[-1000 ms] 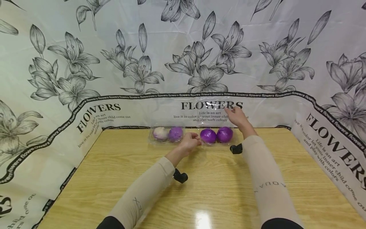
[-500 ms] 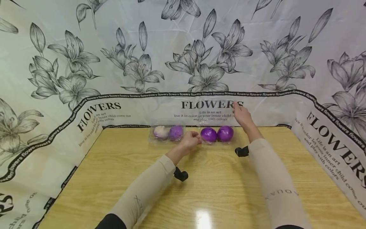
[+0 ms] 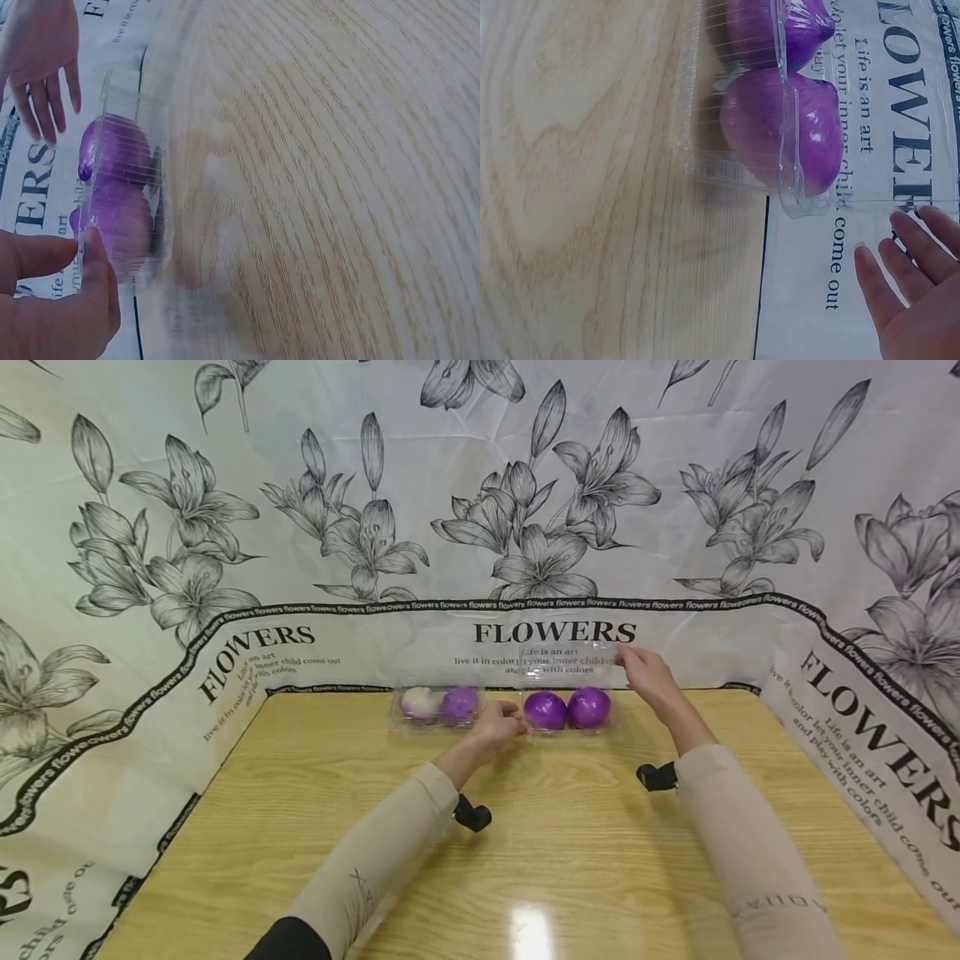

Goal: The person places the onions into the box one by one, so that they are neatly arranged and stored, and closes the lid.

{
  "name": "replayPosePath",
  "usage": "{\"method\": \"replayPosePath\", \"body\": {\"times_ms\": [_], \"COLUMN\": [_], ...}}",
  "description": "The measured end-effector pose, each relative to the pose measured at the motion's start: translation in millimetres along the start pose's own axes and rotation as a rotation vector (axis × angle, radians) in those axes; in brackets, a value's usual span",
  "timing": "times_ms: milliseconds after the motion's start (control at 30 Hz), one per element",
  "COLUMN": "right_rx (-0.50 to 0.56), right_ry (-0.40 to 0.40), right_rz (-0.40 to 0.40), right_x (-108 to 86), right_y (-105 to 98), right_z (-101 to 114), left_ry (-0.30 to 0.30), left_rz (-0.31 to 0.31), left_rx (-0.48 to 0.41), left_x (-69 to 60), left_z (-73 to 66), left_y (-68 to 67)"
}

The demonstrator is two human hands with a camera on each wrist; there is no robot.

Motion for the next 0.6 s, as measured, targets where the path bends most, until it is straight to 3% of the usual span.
{"method": "replayPosePath", "body": {"times_ms": [367, 600], "right_rx": [-0.038, -0.1], "right_ry": [0.017, -0.013], "right_rz": [0.059, 0.092], "right_x": [-11.7, -22.3], "right_y": [-2.9, -3.4], "right_z": [-3.7, -10.9], "left_ry": [0.008, 0.014], "left_rz": [0.004, 0.022], "left_rx": [0.033, 0.053], "left_x": [0.4, 1.3], "left_z": [-1.7, -3.4], "left_y": [-0.4, -0.3]}}
Point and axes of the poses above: each hand's wrist, its own x-axis towards the middle knuckle, its own y-axis out of the palm, z = x × y, the point moved 4 cm from there along x, towards the middle knuckle, and after that the axes turned 10 degrees about x, right-handed, at the moved point
